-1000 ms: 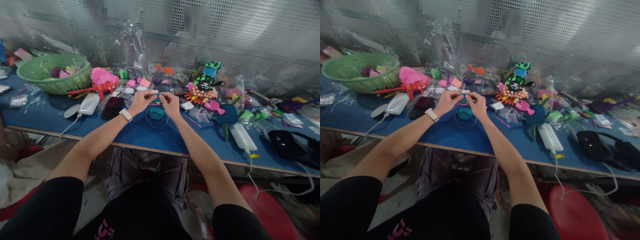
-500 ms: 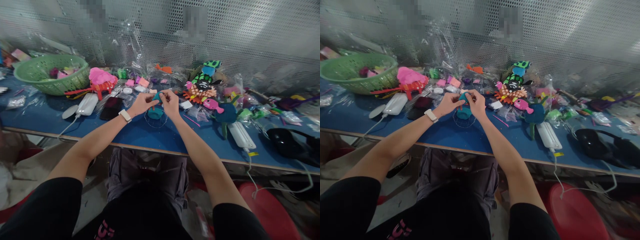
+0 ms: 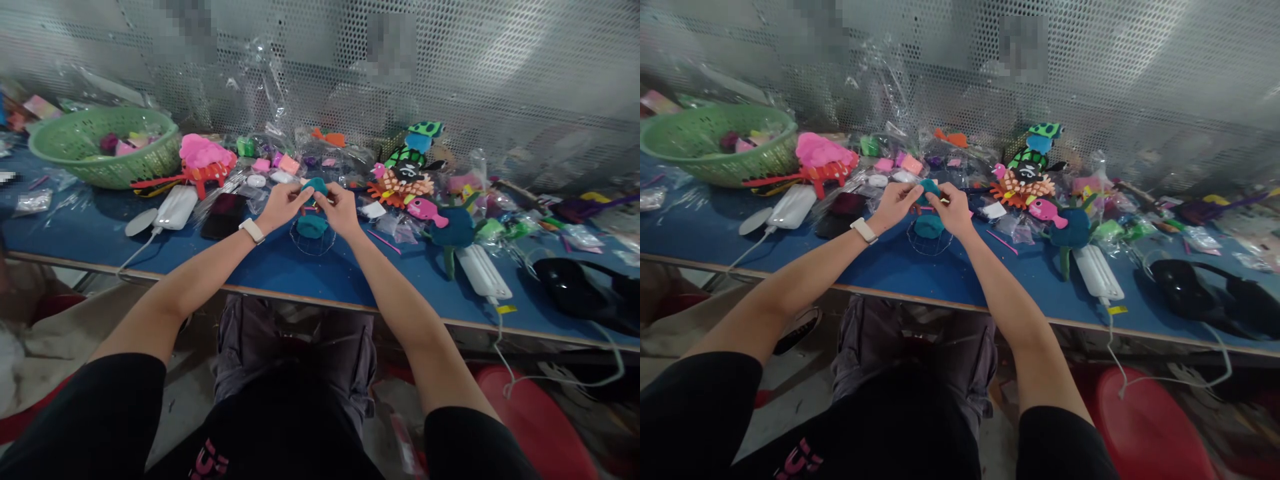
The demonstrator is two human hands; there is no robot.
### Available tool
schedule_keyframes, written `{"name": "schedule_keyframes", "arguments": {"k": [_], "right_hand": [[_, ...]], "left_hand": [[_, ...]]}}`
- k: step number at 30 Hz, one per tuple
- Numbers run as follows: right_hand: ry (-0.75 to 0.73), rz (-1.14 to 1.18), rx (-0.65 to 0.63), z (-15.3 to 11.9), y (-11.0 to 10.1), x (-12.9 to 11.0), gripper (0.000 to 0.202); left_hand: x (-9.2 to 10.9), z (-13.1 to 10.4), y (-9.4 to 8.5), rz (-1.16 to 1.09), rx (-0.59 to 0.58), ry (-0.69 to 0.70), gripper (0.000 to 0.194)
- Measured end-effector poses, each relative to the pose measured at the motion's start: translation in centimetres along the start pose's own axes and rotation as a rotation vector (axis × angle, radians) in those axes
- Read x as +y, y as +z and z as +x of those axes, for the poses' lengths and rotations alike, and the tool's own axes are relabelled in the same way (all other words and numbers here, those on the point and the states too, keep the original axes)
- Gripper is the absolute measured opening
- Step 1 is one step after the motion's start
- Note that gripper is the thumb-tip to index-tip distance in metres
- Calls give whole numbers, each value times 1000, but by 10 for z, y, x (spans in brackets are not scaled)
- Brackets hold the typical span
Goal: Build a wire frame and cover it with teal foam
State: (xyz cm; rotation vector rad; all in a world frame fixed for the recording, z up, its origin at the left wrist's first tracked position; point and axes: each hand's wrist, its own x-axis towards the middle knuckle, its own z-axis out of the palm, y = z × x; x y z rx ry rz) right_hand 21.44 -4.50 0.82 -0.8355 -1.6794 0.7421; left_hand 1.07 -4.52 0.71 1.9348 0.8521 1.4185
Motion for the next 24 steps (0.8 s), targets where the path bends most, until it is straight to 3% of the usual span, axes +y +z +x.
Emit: {"name": "schedule_keyframes", "arguments": {"k": [4,12,18,24], "right_hand": [[-1,-61,-46,0,-3,-2,79],[43,-34,-35,-3,3,-3,79],[1,-127,-126,-7,5,-1,75],[33,-40,-173,-5,2,2,65]], "left_hand": [[2,2,-2,62,95,59,70],[-1,6,-8,123,132,86,43],[-5,7,-8,115,144,98,65],[-8,7,0,-82,70,-24,73]]}}
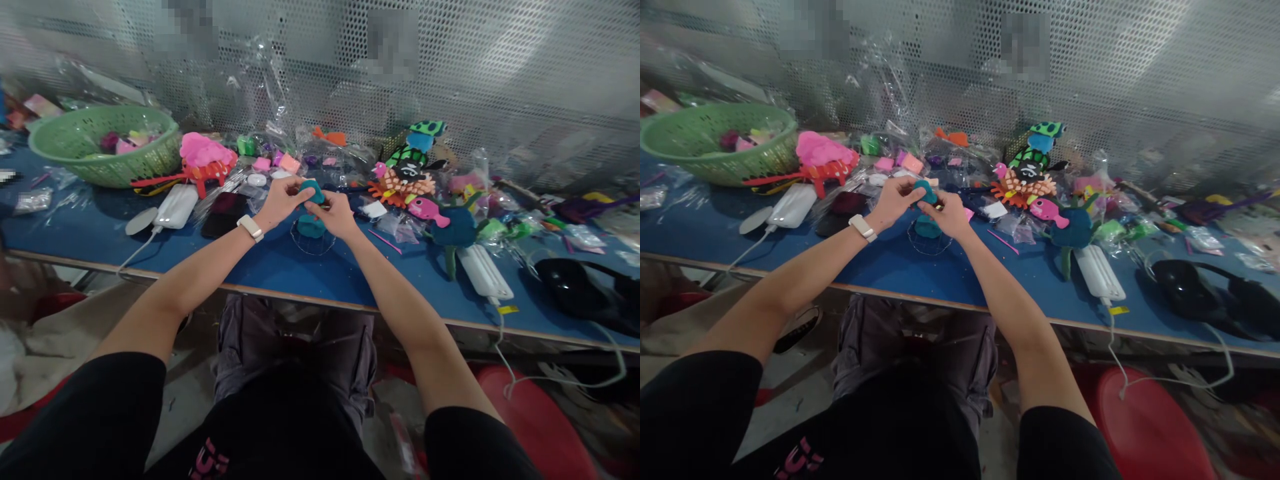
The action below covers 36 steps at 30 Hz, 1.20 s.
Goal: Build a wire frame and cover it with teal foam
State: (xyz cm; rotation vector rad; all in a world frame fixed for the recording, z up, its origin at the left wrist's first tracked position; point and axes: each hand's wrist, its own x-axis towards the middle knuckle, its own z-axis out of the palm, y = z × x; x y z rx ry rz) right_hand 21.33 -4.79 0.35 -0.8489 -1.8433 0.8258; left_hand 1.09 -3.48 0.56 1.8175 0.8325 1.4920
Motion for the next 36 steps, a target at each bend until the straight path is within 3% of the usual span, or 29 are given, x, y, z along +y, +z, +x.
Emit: {"name": "schedule_keyframes", "arguments": {"k": [3,7,13,20,26,36], "right_hand": [[-10,-25,-5,0,-3,-2,59],[-55,-137,53,-3,-5,-9,55],[-33,-104,133,-4,-3,-15,64],[20,-2,123,-1,-2,-7,76],[1,-1,226,0,-3,-8,72],[17,79,267,3,-2,-1,77]], "left_hand": [[0,0,2,-48,-3,-17,74],[-5,1,-1,-23,51,-9,62],[-16,6,-5,3,129,3,50],[-7,3,0,-25,109,-15,70],[-9,3,-3,-22,103,-5,65],[-8,2,-1,-46,80,-16,69]]}}
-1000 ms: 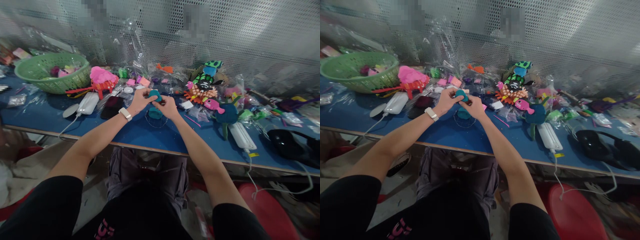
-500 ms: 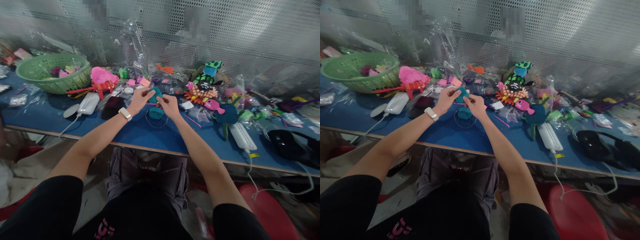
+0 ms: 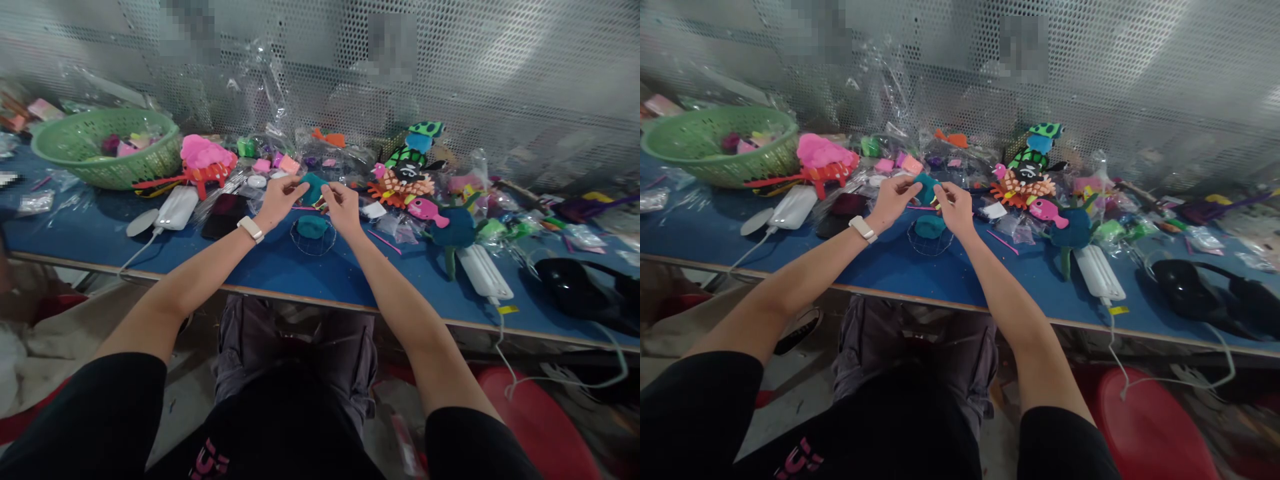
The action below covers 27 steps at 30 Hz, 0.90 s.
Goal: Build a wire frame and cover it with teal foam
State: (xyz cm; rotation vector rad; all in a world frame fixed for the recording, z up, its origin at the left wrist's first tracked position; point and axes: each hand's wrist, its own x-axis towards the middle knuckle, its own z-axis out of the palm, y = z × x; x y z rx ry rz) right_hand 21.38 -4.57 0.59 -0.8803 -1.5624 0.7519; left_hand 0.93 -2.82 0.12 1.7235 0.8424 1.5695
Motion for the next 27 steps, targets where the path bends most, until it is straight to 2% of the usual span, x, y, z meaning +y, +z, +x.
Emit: {"name": "schedule_keyframes", "arguments": {"k": [6,11,16,20,24,27], "right_hand": [[-18,-57,8,2,-4,8,74],[-24,-36,23,1,-3,10,75],[-25,33,27,2,-2,10,76],[-13,75,11,4,0,12,78],[-64,-3,30,4,0,13,74],[-136,-94,97,3,-1,12,72]], "left_hand": [[-2,1,-1,69,5,45,69],[-1,0,-3,139,-10,89,54],[4,-5,-3,306,-15,128,41],[10,-9,-3,466,-68,183,36],[14,-11,-4,572,-142,284,41],[14,-10,-6,686,-189,314,50]]}}
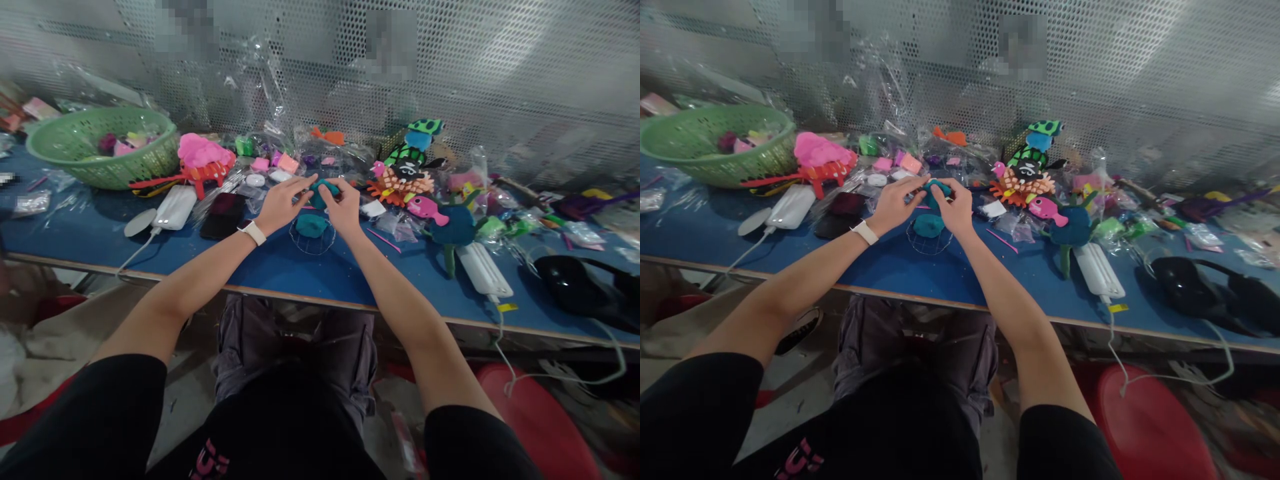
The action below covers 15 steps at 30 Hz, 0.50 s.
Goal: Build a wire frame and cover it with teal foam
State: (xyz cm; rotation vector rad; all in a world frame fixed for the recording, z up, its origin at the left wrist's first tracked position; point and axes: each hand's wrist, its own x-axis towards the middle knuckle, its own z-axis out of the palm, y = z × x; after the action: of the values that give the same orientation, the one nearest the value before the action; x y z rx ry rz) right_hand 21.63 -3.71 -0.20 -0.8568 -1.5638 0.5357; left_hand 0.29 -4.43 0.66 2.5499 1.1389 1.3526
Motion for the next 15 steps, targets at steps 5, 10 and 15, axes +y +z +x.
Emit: {"name": "schedule_keyframes", "arguments": {"k": [5,10,15], "right_hand": [[-73,-23,161,-1,-1,-9,67],[-111,1,83,-10,7,-20,65],[-130,-66,24,-19,16,-22,61]], "left_hand": [[0,3,-4,192,-86,28,60],[11,5,-7,293,-202,37,71],[24,3,-8,338,-279,63,82]]}}
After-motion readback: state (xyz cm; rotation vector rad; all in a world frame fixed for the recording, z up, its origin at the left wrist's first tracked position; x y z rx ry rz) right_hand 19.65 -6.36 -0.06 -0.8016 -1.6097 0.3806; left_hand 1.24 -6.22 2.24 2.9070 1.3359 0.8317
